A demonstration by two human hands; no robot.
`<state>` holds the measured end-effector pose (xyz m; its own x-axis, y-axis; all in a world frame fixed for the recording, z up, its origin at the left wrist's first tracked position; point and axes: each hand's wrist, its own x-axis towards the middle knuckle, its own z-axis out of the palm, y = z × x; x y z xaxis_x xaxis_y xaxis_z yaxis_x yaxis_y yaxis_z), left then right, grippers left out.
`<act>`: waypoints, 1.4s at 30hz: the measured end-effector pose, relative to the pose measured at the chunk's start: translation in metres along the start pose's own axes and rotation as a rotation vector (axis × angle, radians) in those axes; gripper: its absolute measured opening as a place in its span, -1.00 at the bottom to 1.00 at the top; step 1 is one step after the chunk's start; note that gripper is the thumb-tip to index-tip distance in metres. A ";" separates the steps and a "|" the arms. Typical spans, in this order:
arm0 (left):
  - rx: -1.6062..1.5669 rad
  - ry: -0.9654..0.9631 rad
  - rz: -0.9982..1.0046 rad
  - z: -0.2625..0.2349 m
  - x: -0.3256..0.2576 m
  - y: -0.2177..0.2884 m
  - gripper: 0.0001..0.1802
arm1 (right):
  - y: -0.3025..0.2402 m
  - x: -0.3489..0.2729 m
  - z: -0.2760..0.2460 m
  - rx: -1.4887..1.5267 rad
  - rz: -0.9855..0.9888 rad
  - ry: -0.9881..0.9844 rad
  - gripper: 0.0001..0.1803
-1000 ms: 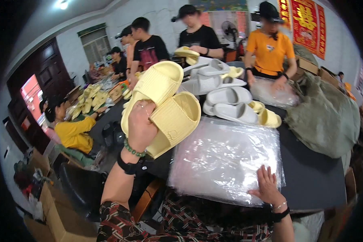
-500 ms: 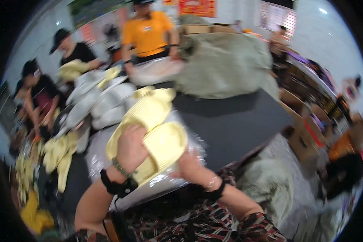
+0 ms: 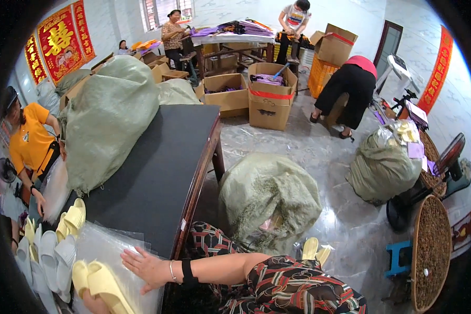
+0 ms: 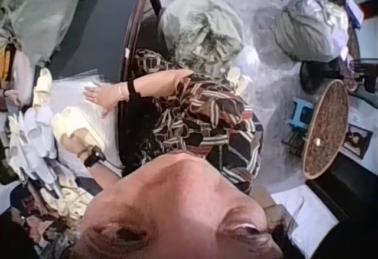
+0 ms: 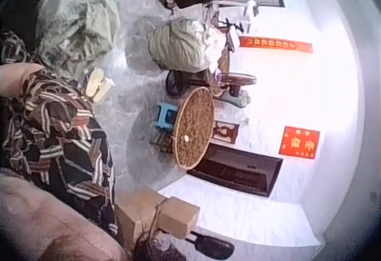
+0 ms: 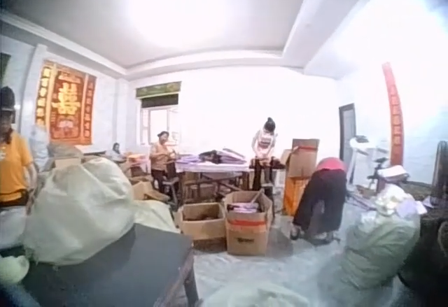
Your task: The recorder is bagging pairs of yellow and white slippers and placing them into a large green woven sack.
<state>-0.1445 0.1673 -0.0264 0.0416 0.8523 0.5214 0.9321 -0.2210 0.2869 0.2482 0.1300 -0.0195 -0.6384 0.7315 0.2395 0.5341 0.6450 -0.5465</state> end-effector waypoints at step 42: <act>0.312 0.070 -0.505 -0.196 -0.143 0.077 -0.78 | -0.015 0.005 0.000 -0.343 0.034 -0.030 -0.20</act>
<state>-0.1490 -0.0646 0.0784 -0.4485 0.7801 0.4363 0.8923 0.3625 0.2691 0.2372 0.1237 -0.0107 -0.6303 0.7504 0.1991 0.7073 0.6607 -0.2513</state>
